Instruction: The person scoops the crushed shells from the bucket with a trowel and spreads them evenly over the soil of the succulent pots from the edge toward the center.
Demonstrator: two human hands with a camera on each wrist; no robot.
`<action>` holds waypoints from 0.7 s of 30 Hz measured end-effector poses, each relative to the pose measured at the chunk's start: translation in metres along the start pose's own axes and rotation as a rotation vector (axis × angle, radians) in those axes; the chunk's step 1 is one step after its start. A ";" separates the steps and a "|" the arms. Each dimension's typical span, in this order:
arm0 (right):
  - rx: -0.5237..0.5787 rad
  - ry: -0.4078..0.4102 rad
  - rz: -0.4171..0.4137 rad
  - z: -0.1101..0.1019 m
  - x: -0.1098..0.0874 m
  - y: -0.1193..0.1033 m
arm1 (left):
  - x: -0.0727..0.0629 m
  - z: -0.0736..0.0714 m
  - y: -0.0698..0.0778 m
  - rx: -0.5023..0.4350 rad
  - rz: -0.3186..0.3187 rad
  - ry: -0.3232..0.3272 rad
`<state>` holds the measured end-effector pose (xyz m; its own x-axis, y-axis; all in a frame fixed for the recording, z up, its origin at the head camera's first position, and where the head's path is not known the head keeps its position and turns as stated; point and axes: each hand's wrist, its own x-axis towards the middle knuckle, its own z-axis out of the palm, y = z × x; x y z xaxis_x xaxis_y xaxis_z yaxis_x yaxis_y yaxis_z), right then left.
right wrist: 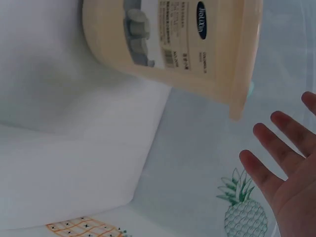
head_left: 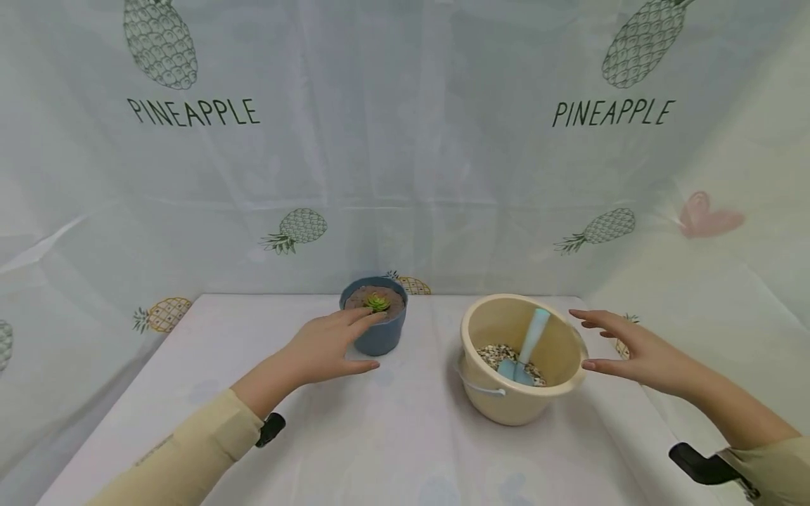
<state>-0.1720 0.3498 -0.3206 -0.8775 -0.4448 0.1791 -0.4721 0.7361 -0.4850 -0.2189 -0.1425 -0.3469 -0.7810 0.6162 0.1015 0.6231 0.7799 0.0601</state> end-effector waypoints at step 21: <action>0.015 -0.100 -0.008 0.006 0.056 0.001 | 0.090 0.017 0.073 -0.282 0.063 -0.130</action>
<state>-0.2216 0.3226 -0.3160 -0.8606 -0.4999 0.0972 -0.4772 0.7251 -0.4965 -0.2448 -0.0283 -0.3506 -0.7280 0.6854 -0.0131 0.6432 0.6896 0.3329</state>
